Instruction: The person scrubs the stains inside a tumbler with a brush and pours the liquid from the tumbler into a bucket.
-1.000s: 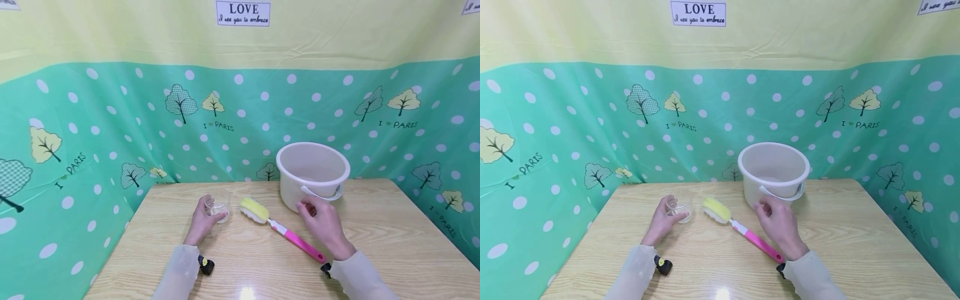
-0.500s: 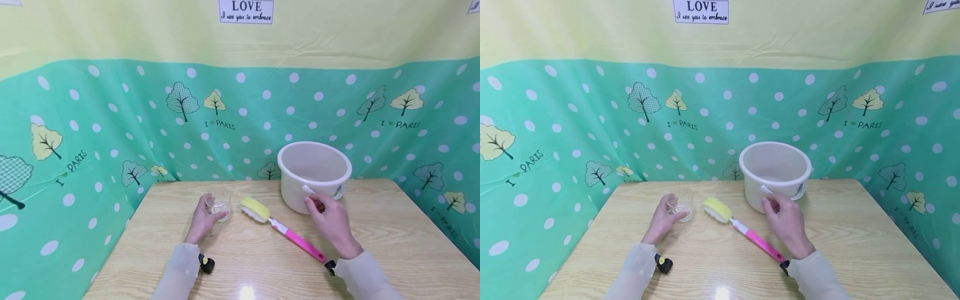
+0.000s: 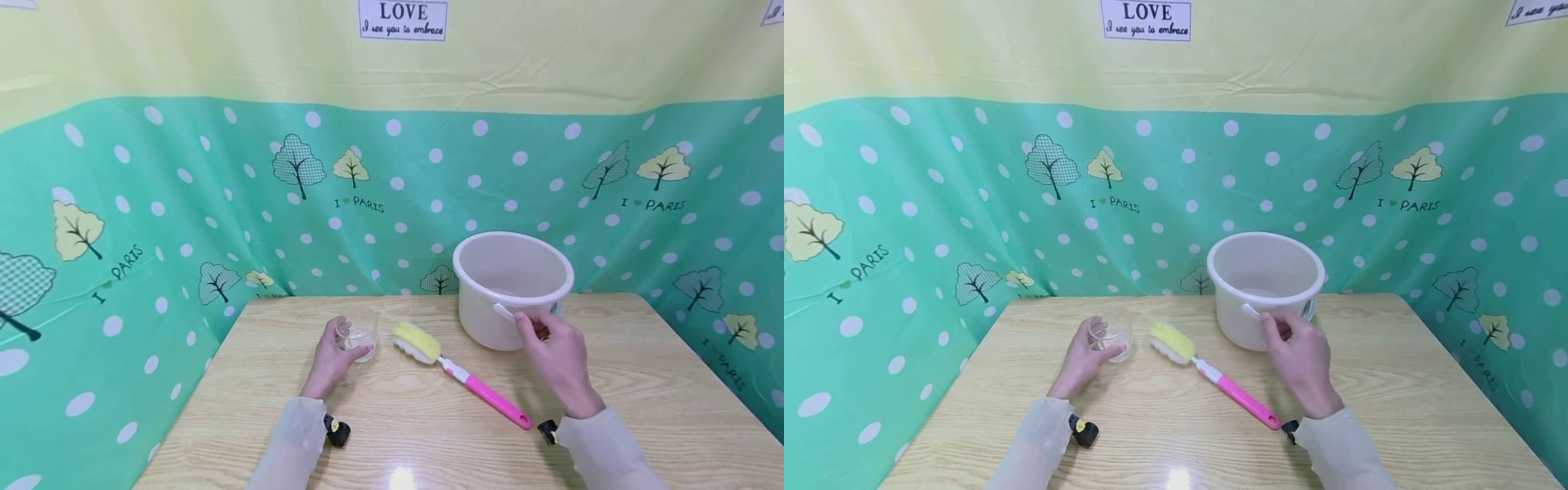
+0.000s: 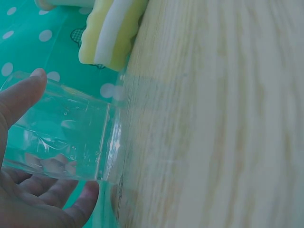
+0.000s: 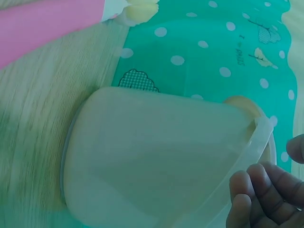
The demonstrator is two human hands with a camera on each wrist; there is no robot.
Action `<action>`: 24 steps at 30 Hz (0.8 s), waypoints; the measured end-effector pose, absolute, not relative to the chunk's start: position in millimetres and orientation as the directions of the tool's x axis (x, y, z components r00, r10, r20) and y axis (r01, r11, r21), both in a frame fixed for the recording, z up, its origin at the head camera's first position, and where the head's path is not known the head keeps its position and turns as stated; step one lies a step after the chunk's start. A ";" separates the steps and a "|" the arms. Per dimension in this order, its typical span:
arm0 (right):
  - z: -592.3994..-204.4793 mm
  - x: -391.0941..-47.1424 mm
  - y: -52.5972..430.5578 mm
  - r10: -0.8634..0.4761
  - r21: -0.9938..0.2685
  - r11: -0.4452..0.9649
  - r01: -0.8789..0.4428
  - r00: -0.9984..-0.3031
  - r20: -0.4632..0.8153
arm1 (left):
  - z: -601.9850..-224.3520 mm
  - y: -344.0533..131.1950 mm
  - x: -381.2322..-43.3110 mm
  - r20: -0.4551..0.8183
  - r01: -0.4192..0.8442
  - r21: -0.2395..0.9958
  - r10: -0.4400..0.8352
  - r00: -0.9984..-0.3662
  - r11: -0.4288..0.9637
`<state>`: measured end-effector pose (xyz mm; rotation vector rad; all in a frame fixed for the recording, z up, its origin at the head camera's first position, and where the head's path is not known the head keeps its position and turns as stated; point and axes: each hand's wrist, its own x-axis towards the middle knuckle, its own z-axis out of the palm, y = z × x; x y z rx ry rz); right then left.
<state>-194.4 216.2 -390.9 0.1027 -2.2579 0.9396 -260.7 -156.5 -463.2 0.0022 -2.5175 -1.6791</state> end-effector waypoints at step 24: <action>-389.3 -203.5 247.3 0.389 -0.693 0.707 -0.143 -0.739 0.550 | -464.0 -157.4 -261.4 0.091 0.062 0.925 -0.060 -0.994 0.376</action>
